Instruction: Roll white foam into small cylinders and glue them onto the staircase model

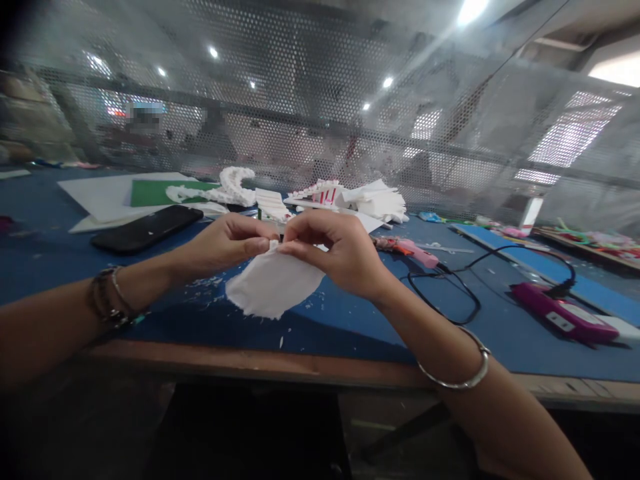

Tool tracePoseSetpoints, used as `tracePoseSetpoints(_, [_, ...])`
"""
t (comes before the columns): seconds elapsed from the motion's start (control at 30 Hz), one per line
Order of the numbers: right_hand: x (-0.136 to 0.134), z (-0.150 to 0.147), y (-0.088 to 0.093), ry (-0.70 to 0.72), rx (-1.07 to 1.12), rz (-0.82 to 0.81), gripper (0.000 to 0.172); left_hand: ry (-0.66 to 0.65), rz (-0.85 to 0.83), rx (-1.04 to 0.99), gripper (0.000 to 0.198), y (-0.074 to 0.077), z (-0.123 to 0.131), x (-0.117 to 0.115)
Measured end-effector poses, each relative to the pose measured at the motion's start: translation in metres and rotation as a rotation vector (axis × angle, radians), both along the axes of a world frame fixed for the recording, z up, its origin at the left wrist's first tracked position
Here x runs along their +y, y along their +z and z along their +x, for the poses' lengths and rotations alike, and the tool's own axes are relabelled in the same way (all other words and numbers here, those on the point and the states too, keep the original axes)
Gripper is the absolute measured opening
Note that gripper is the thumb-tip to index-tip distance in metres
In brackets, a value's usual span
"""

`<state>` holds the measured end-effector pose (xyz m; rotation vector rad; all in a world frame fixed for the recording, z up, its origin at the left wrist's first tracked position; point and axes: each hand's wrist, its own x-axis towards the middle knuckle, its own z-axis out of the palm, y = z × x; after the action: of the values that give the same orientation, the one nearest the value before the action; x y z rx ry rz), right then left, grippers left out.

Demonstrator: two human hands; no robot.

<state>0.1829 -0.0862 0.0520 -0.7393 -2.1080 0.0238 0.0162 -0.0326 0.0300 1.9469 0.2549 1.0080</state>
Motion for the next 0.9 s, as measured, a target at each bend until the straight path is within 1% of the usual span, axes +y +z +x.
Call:
tracePoseSetpoints(0.1, [0.001,-0.001,-0.002,0.053,0.047,-0.092,0.014,-0.030,0.058,0.048,0.028,0.001,-0.002,0.001])
tracePoseSetpoints(0.2, [0.001,-0.003,-0.005,0.099,0.074,-0.168,0.021,-0.053,0.081,0.106,0.026,0.002,-0.004,0.003])
tracePoseSetpoints(0.3, [0.002,-0.006,-0.007,0.134,0.099,-0.227,0.024,-0.105,0.048,0.120,0.023,-0.001,-0.005,0.006])
tracePoseSetpoints(0.4, [0.002,-0.008,-0.008,0.131,0.131,-0.222,0.023,-0.134,-0.024,0.062,0.020,-0.006,-0.003,0.009])
tracePoseSetpoints(0.5, [0.002,-0.009,-0.009,0.128,0.128,-0.169,0.020,-0.158,-0.123,0.001,0.021,-0.011,0.000,0.010])
tracePoseSetpoints(0.57, [0.002,-0.009,-0.010,0.113,0.118,-0.106,0.016,-0.161,-0.185,-0.043,0.022,-0.013,0.002,0.010])
tracePoseSetpoints(0.67, [0.001,-0.009,-0.012,0.044,0.095,0.018,0.009,-0.139,-0.239,-0.111,0.024,-0.015,0.005,0.010])
tracePoseSetpoints(0.77, [0.000,-0.008,-0.013,-0.028,0.082,0.128,0.006,-0.097,-0.236,-0.156,0.022,-0.016,0.006,0.009])
tracePoseSetpoints(0.9, [0.000,-0.006,-0.012,-0.114,0.039,0.268,0.007,-0.011,-0.133,-0.159,0.018,-0.012,0.006,0.003])
